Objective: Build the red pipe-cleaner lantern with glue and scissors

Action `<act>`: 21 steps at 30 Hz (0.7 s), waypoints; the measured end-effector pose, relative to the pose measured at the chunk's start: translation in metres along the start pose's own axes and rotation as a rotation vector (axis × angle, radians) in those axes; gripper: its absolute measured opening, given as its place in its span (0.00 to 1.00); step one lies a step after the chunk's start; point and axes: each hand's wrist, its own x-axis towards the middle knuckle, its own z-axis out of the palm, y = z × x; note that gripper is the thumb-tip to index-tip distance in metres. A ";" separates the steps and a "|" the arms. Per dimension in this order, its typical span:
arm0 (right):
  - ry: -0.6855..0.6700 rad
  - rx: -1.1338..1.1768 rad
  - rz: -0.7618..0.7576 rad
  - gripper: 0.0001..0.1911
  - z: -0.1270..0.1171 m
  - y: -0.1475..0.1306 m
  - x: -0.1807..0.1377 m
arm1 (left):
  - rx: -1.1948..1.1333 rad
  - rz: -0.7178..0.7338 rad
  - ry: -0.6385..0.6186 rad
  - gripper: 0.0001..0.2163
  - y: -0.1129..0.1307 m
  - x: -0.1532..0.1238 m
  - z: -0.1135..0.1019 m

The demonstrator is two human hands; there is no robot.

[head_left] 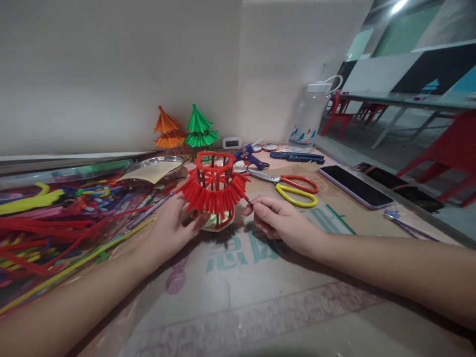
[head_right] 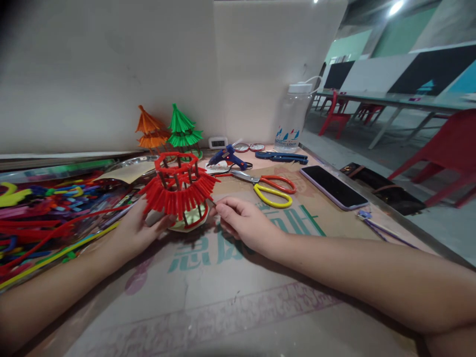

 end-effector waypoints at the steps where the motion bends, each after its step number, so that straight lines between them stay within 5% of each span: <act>1: -0.003 -0.001 -0.003 0.19 0.000 0.000 0.000 | 0.000 0.003 0.001 0.16 0.000 0.000 0.000; 21: 0.008 0.002 -0.030 0.18 -0.002 0.003 0.001 | 0.001 0.016 0.013 0.16 0.000 -0.001 0.000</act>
